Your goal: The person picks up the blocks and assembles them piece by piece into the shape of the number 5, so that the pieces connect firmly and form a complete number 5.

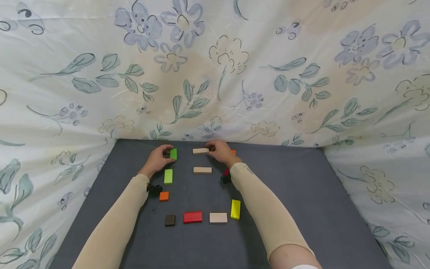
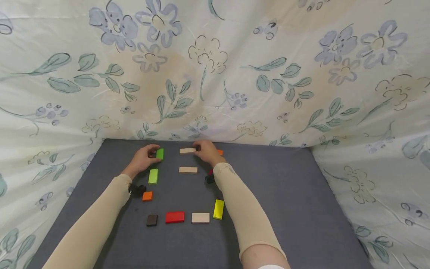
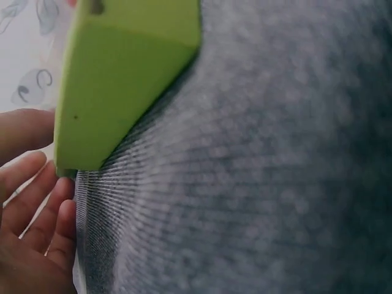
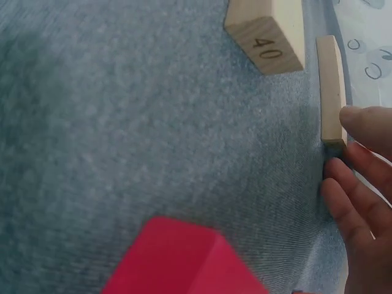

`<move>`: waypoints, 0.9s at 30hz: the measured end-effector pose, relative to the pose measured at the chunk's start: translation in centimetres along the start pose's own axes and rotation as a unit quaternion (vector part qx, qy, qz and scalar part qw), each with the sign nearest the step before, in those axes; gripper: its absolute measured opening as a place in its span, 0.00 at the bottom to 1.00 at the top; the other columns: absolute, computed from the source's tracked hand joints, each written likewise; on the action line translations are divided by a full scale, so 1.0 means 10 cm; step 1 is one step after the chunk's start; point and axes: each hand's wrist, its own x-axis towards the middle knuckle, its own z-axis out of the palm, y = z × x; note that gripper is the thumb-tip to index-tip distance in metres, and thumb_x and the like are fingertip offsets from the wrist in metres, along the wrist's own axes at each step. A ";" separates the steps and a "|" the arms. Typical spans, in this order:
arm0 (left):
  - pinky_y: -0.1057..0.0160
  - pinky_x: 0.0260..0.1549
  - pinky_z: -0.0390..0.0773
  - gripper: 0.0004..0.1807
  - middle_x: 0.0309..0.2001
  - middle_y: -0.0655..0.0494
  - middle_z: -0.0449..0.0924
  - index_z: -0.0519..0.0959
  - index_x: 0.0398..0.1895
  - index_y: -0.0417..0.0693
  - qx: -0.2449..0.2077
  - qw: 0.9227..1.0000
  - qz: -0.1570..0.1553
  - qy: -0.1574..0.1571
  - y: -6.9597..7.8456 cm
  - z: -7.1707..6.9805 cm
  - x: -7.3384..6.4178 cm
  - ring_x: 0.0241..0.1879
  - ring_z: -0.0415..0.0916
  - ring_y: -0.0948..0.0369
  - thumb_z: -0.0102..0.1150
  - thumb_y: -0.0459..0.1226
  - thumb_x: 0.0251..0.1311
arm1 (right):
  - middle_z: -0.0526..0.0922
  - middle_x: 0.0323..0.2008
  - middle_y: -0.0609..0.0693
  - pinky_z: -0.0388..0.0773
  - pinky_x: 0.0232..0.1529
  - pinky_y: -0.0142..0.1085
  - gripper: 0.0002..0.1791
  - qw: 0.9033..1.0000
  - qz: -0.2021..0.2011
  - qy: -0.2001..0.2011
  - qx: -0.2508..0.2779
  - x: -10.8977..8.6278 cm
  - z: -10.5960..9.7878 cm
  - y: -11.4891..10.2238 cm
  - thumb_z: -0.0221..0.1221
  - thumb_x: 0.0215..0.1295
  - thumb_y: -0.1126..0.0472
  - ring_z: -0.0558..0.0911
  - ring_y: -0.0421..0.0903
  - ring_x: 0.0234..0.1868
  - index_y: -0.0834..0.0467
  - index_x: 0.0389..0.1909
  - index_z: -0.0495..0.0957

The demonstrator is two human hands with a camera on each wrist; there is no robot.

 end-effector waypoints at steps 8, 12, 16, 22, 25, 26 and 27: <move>0.41 0.55 0.77 0.32 0.63 0.35 0.79 0.75 0.74 0.38 0.007 1.000 -0.003 -0.006 -0.03 0.00 -0.01 0.53 0.78 0.43 0.74 0.32 0.68 | 0.88 0.53 0.53 0.81 0.55 0.43 0.18 1.000 0.011 0.000 -0.020 0.03 0.07 -0.05 0.70 0.74 0.64 0.84 0.49 0.50 0.60 0.62 0.87; 0.41 0.56 0.78 0.32 0.63 0.35 0.79 0.76 0.74 0.39 0.009 1.000 -0.002 -0.009 -0.04 -0.02 0.00 0.53 0.79 0.43 0.75 0.32 0.68 | 0.88 0.52 0.53 0.82 0.55 0.44 0.17 1.000 0.009 0.008 -0.023 0.04 0.09 -0.05 0.71 0.73 0.64 0.84 0.49 0.50 0.60 0.60 0.88; 0.41 0.56 0.78 0.32 0.63 0.35 0.79 0.76 0.74 0.39 0.009 1.000 0.002 -0.012 -0.01 -0.02 -0.02 0.54 0.79 0.42 0.75 0.33 0.68 | 0.89 0.51 0.53 0.82 0.55 0.43 0.16 0.999 0.013 0.014 -0.026 0.00 0.10 -0.06 0.71 0.73 0.64 0.84 0.49 0.50 0.60 0.59 0.89; 0.42 0.56 0.78 0.33 0.63 0.38 0.79 0.77 0.74 0.40 -0.004 1.000 0.013 -0.017 0.14 -0.01 -0.02 0.55 0.78 0.44 0.76 0.34 0.67 | 0.89 0.50 0.54 0.83 0.53 0.43 0.15 0.999 0.008 0.031 -0.021 -0.09 0.06 -0.08 0.69 0.74 0.66 0.85 0.50 0.49 0.62 0.59 0.88; 0.43 0.54 0.79 0.33 0.62 0.39 0.80 0.77 0.74 0.41 -0.008 0.999 0.023 -0.022 0.25 0.00 0.01 0.54 0.78 0.45 0.76 0.35 0.67 | 0.88 0.50 0.55 0.83 0.52 0.44 0.15 0.999 0.008 0.043 -0.010 -0.15 0.01 -0.10 0.68 0.75 0.66 0.85 0.51 0.50 0.62 0.59 0.88; 0.43 0.54 0.79 0.33 0.62 0.39 0.80 0.76 0.74 0.41 -0.008 0.999 0.027 -0.025 0.29 0.01 0.02 0.54 0.78 0.45 0.76 0.35 0.67 | 0.88 0.51 0.55 0.83 0.52 0.44 0.15 0.999 0.010 0.045 -0.006 -0.16 -0.01 -0.11 0.68 0.75 0.66 0.85 0.51 0.50 0.62 0.60 0.88; 0.43 0.53 0.79 0.33 0.62 0.39 0.80 0.76 0.74 0.41 -0.007 0.999 0.031 -0.029 0.33 0.03 0.04 0.54 0.78 0.45 0.76 0.34 0.67 | 0.88 0.51 0.55 0.83 0.53 0.44 0.16 0.999 0.013 0.045 0.000 -0.18 -0.03 -0.12 0.68 0.74 0.66 0.85 0.52 0.51 0.62 0.60 0.88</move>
